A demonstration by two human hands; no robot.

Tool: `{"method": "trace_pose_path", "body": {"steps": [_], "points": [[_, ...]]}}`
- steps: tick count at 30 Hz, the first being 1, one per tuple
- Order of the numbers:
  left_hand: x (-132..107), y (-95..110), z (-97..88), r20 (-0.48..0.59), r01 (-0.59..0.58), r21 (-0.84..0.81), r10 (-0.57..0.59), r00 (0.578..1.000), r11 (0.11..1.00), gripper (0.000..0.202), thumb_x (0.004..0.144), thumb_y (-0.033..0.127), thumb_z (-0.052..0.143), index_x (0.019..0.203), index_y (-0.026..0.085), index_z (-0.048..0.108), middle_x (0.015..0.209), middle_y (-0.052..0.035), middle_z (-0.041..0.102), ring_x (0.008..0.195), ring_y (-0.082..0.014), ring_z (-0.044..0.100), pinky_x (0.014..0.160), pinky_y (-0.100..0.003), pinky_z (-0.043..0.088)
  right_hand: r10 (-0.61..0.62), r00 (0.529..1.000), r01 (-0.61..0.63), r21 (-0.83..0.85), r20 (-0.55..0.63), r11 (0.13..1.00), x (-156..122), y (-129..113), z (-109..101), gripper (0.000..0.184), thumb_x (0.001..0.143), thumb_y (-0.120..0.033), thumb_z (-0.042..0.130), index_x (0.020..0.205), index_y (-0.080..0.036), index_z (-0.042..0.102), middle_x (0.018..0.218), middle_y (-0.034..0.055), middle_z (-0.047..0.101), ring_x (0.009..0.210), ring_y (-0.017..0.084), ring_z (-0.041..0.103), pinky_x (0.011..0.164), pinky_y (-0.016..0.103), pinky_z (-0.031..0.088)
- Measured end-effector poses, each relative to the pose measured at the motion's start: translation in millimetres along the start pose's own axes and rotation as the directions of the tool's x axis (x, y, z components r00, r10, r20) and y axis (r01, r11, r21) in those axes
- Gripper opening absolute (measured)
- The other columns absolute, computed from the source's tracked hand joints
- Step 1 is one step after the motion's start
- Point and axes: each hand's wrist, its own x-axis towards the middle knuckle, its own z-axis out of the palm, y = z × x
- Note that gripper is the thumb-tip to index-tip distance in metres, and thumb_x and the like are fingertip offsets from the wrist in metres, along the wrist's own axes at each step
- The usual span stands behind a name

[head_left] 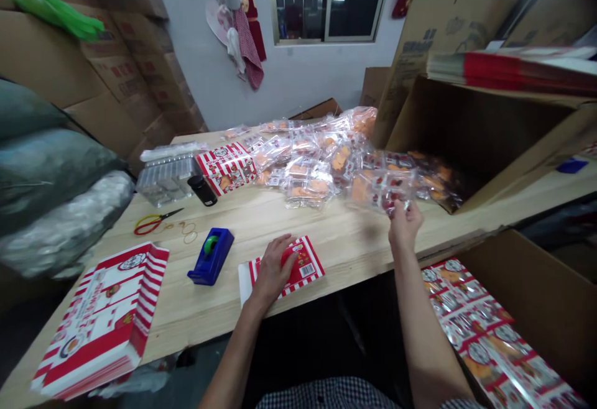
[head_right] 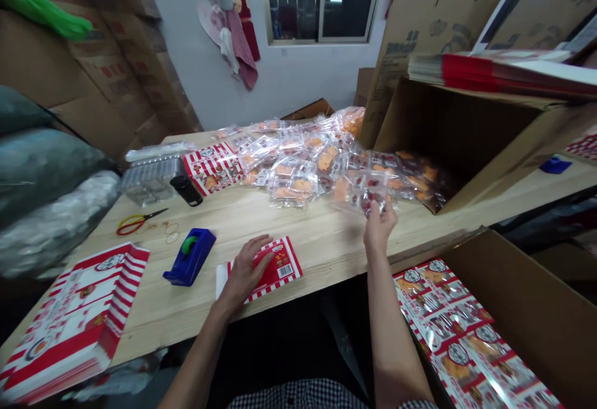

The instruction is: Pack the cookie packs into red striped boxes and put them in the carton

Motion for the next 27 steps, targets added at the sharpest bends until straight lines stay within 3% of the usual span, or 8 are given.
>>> {"method": "trace_pose_path", "body": {"steps": [3, 5, 8, 12, 15, 18, 22, 27], "points": [[-4, 34, -10.9, -0.172, -0.053, 0.044, 0.06, 0.983, 0.998, 0.049, 0.096, 0.032, 0.054, 0.143, 0.026, 0.045, 0.149, -0.0108, 0.047, 0.141, -0.0277, 0.042, 0.116, -0.05, 0.036, 0.042, 0.994, -0.057, 0.146, 0.104, 0.988, -13, -32, -34, 0.045, 0.086, -0.049, 0.057, 0.115, -0.017, 0.067, 0.101, 0.0103, 0.075, 0.079, 0.022, 0.073, 0.079, 0.042, 0.059], [-9, 66, -26.0, -0.244, -0.103, 0.155, 0.139, 0.96, 0.982, 0.07, 0.092, 0.036, 0.061, 0.153, 0.026, 0.028, 0.161, -0.0114, 0.028, 0.15, -0.0328, 0.023, 0.12, -0.055, 0.027, 0.038, 0.929, -0.114, 0.188, 0.368, 0.975, -26, -62, -47, 0.038, 0.08, -0.044, 0.071, 0.107, -0.018, 0.073, 0.096, 0.0084, 0.077, 0.076, 0.022, 0.073, 0.078, 0.04, 0.059], [-13, 114, -53.1, -0.102, -0.189, 0.297, 0.228, 0.968, 0.936, 0.08, 0.086, 0.041, 0.067, 0.154, 0.025, 0.027, 0.161, -0.0116, 0.029, 0.151, -0.0403, 0.015, 0.12, -0.061, 0.021, -0.097, 0.606, 0.012, 0.112, 0.789, 0.994, -54, -117, -41, 0.025, 0.08, -0.037, 0.076, 0.098, -0.019, 0.078, 0.095, 0.0077, 0.078, 0.083, 0.023, 0.073, 0.078, 0.035, 0.058], [-20, 128, -87.3, 0.253, -0.127, 0.317, 0.045, 0.966, 0.94, 0.059, 0.089, 0.033, 0.065, 0.145, 0.024, 0.047, 0.115, -0.0113, 0.069, 0.114, -0.036, 0.062, 0.1, -0.05, 0.046, -0.236, 0.131, 0.142, 0.217, 0.963, 0.966, -100, -177, 0, 0.018, 0.089, -0.033, 0.068, 0.101, -0.023, 0.077, 0.089, 0.0023, 0.077, 0.078, 0.02, 0.071, 0.073, 0.032, 0.057], [-43, 97, -118.1, 0.275, 0.053, 0.292, -0.137, 0.952, 0.955, 0.027, 0.09, 0.033, 0.062, 0.114, 0.025, 0.07, 0.084, -0.0041, 0.072, 0.08, -0.0257, 0.068, 0.08, -0.037, 0.051, -0.342, 0.12, 0.177, 0.319, 0.932, 0.931, -120, -191, 27, 0.027, 0.087, -0.035, 0.07, 0.113, -0.025, 0.072, 0.104, 0.0023, 0.076, 0.094, 0.022, 0.071, 0.086, 0.036, 0.056], [-87, 53, -149.3, 0.013, 0.28, 0.107, -0.283, 0.959, 0.954, 0.018, 0.087, 0.039, 0.066, 0.091, 0.023, 0.073, 0.08, -0.0024, 0.071, 0.072, -0.0209, 0.066, 0.071, -0.03, 0.051, -0.39, 0.13, 0.245, 0.352, 0.912, 0.903, -115, -172, 49, 0.074, 0.076, -0.041, 0.081, 0.143, -0.031, 0.051, 0.145, 0.0036, 0.056, 0.135, 0.029, 0.051, 0.114, 0.046, 0.039], [-152, 5, -160.4, -0.364, 0.411, -0.361, -0.533, 0.764, 0.837, 0.035, 0.079, 0.042, 0.075, 0.103, 0.019, 0.065, 0.096, -0.0047, 0.074, 0.083, -0.0205, 0.069, 0.072, -0.028, 0.054, -0.19, -0.047, 0.483, 0.189, 0.981, 0.855, -115, -116, 84, 0.107, 0.067, -0.046, 0.086, 0.156, -0.032, 0.028, 0.163, 0.0071, 0.03, 0.153, 0.036, 0.013, 0.121, 0.059, 0.015], [-185, -18, -126.8, -0.559, 0.224, -0.676, -0.687, 0.464, 0.702, 0.047, 0.077, 0.039, 0.079, 0.115, 0.021, 0.059, 0.111, -0.0047, 0.072, 0.094, -0.0175, 0.07, 0.084, -0.029, 0.056, 0.068, -0.249, 0.715, 0.137, 0.966, 0.685, -157, -55, 119, 0.136, 0.053, -0.055, 0.09, 0.16, -0.025, 0.012, 0.166, 0.0214, 0.006, 0.152, 0.044, -0.006, 0.116, 0.066, -0.005]]}}
